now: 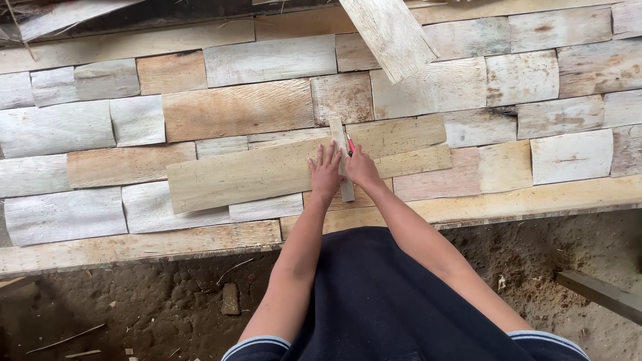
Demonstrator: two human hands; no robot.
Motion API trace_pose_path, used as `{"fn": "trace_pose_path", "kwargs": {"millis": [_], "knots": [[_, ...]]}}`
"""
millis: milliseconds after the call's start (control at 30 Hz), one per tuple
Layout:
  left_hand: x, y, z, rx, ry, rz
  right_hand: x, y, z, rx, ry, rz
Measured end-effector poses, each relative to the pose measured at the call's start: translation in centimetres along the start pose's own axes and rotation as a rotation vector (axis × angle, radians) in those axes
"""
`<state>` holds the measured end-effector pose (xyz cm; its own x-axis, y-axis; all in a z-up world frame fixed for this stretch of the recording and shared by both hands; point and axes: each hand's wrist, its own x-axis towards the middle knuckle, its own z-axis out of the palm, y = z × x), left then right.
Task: Selecting, measuring, and trimming thin wood veneers with a utility knife to create a patterned panel.
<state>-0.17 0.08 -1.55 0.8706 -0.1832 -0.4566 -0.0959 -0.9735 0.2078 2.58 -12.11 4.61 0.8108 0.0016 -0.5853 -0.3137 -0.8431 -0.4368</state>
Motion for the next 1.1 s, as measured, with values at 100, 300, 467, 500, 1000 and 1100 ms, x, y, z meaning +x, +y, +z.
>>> {"fn": "trace_pose_path", "kwargs": {"millis": [100, 300, 467, 500, 1000, 1100], "knots": [[0.4, 0.0, 0.5, 0.027, 0.002, -0.004, 1.1, 0.6, 1.3, -0.011, -0.008, 0.015], [0.3, 0.1, 0.4, -0.008, -0.01, -0.003, 1.1, -0.5, 1.1, 0.003, -0.038, 0.041], [0.4, -0.1, 0.9, -0.011, -0.011, 0.003, 1.2, -1.1, 1.3, 0.007, -0.047, 0.063], [0.6, -0.1, 1.0, -0.014, -0.007, 0.003, 1.4, -1.2, 1.5, 0.021, -0.049, 0.077], [-0.9, 0.7, -1.2, 0.024, 0.014, -0.013, -8.8, -5.0, -3.4, 0.021, -0.201, 0.144], [-0.2, 0.4, -0.4, -0.003, 0.017, -0.004, -8.4, -3.4, -2.7, 0.064, -0.22, 0.137]]}}
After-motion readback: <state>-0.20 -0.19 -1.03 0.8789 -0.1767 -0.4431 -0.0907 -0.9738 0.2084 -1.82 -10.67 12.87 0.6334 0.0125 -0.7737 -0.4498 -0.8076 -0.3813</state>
